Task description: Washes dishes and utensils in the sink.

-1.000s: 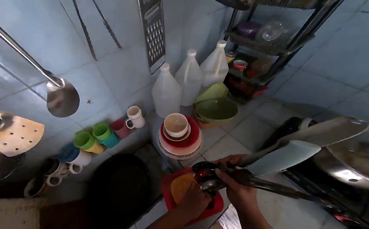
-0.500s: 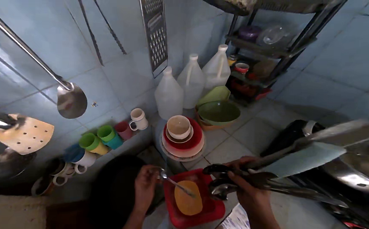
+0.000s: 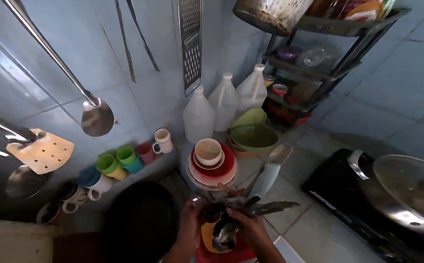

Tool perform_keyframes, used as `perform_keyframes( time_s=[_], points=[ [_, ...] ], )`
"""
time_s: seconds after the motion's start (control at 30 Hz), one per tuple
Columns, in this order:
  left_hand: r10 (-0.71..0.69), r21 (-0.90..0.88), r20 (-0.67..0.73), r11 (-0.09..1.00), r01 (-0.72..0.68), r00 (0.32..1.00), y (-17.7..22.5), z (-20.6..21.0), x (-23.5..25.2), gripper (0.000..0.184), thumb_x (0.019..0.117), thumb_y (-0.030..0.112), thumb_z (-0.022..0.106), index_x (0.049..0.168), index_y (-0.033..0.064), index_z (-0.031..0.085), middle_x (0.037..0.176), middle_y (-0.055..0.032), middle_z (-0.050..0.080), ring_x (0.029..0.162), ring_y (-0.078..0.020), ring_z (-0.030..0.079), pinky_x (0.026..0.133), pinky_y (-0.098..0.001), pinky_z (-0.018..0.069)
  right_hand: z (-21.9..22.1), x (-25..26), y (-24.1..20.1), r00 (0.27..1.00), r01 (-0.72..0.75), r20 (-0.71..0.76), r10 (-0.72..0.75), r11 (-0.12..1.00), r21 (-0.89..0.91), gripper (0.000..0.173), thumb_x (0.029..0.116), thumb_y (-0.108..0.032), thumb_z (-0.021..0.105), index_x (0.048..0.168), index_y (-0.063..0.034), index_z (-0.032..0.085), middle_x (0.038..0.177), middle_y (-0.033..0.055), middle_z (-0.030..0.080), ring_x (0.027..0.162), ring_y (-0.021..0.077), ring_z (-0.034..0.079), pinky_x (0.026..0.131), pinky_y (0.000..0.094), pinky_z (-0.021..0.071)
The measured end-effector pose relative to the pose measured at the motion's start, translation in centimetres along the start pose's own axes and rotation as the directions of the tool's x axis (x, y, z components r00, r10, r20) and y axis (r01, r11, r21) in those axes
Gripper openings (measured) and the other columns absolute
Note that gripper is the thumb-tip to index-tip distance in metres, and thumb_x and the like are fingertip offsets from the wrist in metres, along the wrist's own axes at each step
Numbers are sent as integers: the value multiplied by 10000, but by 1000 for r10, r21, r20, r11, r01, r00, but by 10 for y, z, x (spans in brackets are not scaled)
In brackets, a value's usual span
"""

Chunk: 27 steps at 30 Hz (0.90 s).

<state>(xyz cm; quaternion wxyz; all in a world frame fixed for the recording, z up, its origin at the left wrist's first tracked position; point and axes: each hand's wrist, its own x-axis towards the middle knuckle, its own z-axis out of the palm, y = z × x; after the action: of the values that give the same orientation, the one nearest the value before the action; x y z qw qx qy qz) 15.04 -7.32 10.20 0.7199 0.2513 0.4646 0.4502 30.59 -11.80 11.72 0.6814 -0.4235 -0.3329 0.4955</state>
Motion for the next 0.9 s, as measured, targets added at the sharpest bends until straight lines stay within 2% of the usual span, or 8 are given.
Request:
perform_keyframes(
  time_s=[0.17, 0.27, 0.3, 0.4, 0.5, 0.63, 0.8, 0.9],
  points=[
    [29, 315, 177, 945, -84, 984, -2, 10, 0, 261, 1022, 23, 494, 1248, -26, 615, 1021, -71, 701, 837, -107, 678, 723, -278, 587, -10, 7, -1, 993, 115, 15, -116, 992, 54, 237, 830, -42, 719, 1050, -126, 693, 989, -22, 736, 967, 89, 687, 910, 272, 569],
    [33, 493, 273, 853, -170, 961, 11, 1, 8, 264, 1080, 141, 478, 1188, -37, 640, 898, -53, 724, 742, -94, 696, 675, -258, 594, -23, 14, -10, 979, 206, -10, -206, 976, 75, 218, 822, -101, 767, 1010, -186, 694, 945, -45, 733, 935, 78, 694, 906, 263, 573],
    [35, 647, 285, 730, -219, 958, 15, -3, 11, 280, 1081, 174, 494, 1161, -24, 675, 910, -62, 723, 765, -106, 697, 705, -269, 594, -28, 16, -14, 971, 239, -6, -239, 968, 80, 209, 827, -120, 781, 1000, -201, 696, 943, -48, 732, 944, 81, 694, 924, 268, 568],
    [-187, 971, 238, 71, -229, 953, 23, -2, 15, 359, 1079, 281, 493, 1292, 48, 665, 1211, -177, 695, 1139, -317, 670, 1001, -512, 520, -43, 19, -21, 949, 313, 16, -314, 948, 66, 201, 833, -142, 779, 988, -234, 689, 933, -60, 717, 948, 82, 683, 935, 272, 555],
    [-347, 963, 112, -192, -187, 931, -2, 9, 12, 387, 1057, 202, 538, 1405, 36, 577, 1366, -242, 601, 1262, -426, 582, 1034, -606, 474, -46, 17, -25, 940, 334, 47, -337, 941, 55, 212, 835, -142, 780, 996, -246, 690, 941, -73, 714, 921, 52, 680, 874, 225, 564],
    [-315, 965, 118, -186, -183, 942, -31, 9, 16, 419, 1048, 93, 478, 1463, 84, 538, 1387, -232, 593, 1282, -431, 568, 1026, -609, 476, -43, 12, -26, 952, 290, 86, -294, 956, 52, 209, 838, -164, 790, 1009, -249, 705, 952, -80, 720, 898, 29, 680, 829, 188, 567],
    [-300, 965, 175, -136, -224, 938, 23, -3, -2, 383, 1050, 131, 506, 1425, 124, 581, 1345, -191, 633, 1238, -394, 608, 993, -613, 490, -49, 8, -23, 964, 248, 106, -246, 969, -10, 212, 825, -161, 793, 984, -261, 694, 946, -81, 718, 894, 30, 683, 821, 187, 569],
    [-143, 984, 172, 74, -163, 975, 59, -61, 3, 371, 1072, 244, 510, 1392, 77, 596, 1242, -215, 679, 1176, -383, 651, 1007, -594, 500, -50, 10, -22, 960, 243, 146, -238, 970, -22, 205, 835, -187, 790, 996, -273, 695, 943, -87, 715, 885, 28, 685, 818, 184, 571]
  ],
)
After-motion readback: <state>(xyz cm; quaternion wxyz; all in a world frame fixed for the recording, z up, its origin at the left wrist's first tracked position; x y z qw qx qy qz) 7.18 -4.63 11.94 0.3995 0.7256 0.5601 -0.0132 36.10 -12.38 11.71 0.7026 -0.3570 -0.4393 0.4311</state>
